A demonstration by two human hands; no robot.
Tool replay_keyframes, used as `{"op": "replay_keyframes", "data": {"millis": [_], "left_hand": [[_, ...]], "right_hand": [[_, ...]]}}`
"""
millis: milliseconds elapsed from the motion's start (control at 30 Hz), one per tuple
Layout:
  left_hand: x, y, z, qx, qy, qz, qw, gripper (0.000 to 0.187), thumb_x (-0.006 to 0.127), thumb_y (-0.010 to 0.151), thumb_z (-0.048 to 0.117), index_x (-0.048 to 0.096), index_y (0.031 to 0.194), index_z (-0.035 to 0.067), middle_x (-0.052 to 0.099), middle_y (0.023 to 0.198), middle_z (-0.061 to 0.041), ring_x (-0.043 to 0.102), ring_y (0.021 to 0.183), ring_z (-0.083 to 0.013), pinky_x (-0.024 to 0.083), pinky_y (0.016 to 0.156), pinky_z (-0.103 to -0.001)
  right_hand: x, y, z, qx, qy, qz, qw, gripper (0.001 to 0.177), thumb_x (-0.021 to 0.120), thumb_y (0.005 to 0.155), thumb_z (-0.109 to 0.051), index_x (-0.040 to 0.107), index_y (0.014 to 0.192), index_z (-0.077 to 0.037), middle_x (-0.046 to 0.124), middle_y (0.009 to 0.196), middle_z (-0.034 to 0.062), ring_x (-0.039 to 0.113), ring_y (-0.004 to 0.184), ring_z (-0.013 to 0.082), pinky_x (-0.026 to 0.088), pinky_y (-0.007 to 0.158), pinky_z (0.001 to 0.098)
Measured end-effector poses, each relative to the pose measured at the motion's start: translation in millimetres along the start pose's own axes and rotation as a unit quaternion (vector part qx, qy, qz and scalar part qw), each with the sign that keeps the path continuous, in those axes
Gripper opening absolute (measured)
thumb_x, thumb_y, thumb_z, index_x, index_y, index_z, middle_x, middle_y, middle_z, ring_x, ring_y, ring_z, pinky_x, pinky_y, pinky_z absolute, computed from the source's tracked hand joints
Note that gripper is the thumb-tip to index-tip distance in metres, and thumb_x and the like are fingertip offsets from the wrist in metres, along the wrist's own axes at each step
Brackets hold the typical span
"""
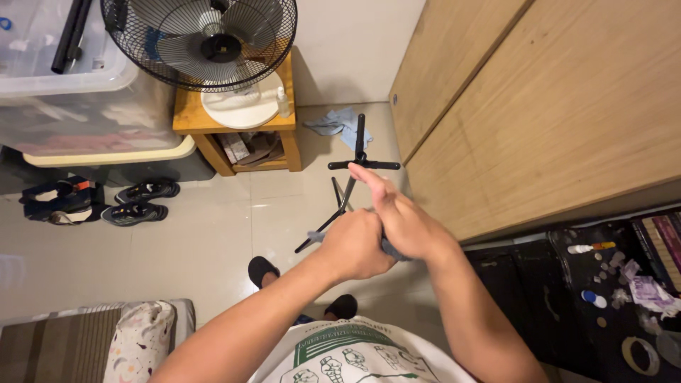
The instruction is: The person assembles a black metal stand by inserting a long pole into a three-legged base, then attaches smaller black plastic connectors to the top. They repeatedly spray and wipe the parts with a cloth during the process.
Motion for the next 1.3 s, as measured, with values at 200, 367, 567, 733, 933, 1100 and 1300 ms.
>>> {"op": "replay_keyframes", "data": {"millis": [200,367,567,733,933,1100,1300], "left_hand": [[8,-1,-8,0.08,-0.021,0.065,0.994,0.032,0.074,0.063,0.015,0.068,0.091,-0.001,0.071,0.08,-0.023,0.068,0.075,-0.0433,0.054,0.066,-0.051],[-11,15,-34,-0.094,-0.132,0.068,0.984,0.024,0.076,0.068,0.017,0.076,0.083,-0.003,0.073,0.071,-0.018,0.072,0.066,-0.0265,0.059,0.067,-0.04],[-41,27,-63,-0.104,-0.505,0.277,0.811,0.014,0.072,0.09,0.013,0.072,0.094,-0.001,0.072,0.074,-0.007,0.068,0.063,-0.0143,0.056,0.059,-0.03],[-40,27,-63,-0.099,-0.556,0.31,0.765,0.02,0.073,0.093,0.018,0.071,0.095,-0.002,0.071,0.078,-0.006,0.07,0.066,-0.0158,0.057,0.06,-0.03],[-52,25,-61,-0.046,-0.611,0.218,0.759,0.025,0.072,0.097,0.021,0.065,0.092,-0.003,0.071,0.075,-0.013,0.073,0.065,-0.023,0.059,0.06,-0.034],[-62,19,-54,-0.005,-0.648,0.175,0.741,0.025,0.069,0.095,0.023,0.062,0.103,0.001,0.07,0.074,-0.011,0.074,0.066,-0.0249,0.062,0.062,-0.038],[-66,24,-67,-0.11,-0.608,0.286,0.732,0.045,0.057,0.097,0.049,0.059,0.098,0.004,0.066,0.067,-0.017,0.069,0.056,-0.0283,0.058,0.053,-0.039]], "right_hand": [[9,-4,10,-0.074,-0.056,0.074,0.993,0.077,0.014,0.11,-0.057,0.043,0.153,0.0,0.048,0.157,0.0214,0.036,0.151,0.0371,0.018,0.127,0.0468],[-10,-8,52,-0.04,0.087,0.318,0.943,0.063,0.027,0.116,-0.05,0.057,0.14,0.0,0.062,0.141,0.0154,0.055,0.136,0.0268,0.037,0.122,0.0405],[50,-35,64,0.019,0.132,0.198,0.971,0.048,0.063,0.1,-0.037,0.05,0.13,-0.002,0.064,0.106,0.005,0.06,0.098,0.0136,0.051,0.09,0.0334],[89,-46,54,0.189,-0.032,0.157,0.969,0.034,0.068,0.095,-0.041,0.064,0.094,-0.007,0.06,0.063,0.0037,0.061,0.056,0.0168,0.049,0.056,0.0364],[81,-51,67,0.154,0.232,-0.017,0.96,0.046,0.056,0.107,-0.049,0.054,0.086,-0.007,0.045,0.062,-0.001,0.043,0.053,0.0124,0.039,0.046,0.0311],[73,-63,70,0.239,0.629,-0.267,0.691,0.051,0.048,0.103,-0.057,0.047,0.088,-0.008,0.039,0.062,-0.0019,0.034,0.046,0.0072,0.031,0.041,0.0228],[80,-46,62,0.293,0.352,-0.103,0.883,0.047,0.051,0.102,-0.05,0.052,0.081,-0.009,0.044,0.057,-0.0031,0.037,0.043,0.0087,0.032,0.037,0.0276]]}}
Point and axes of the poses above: each hand's wrist, its own y-axis towards the middle knuckle, its own x-axis out of the palm, z = x × y, the point moved 2 cm from there along y, towards the middle knuckle
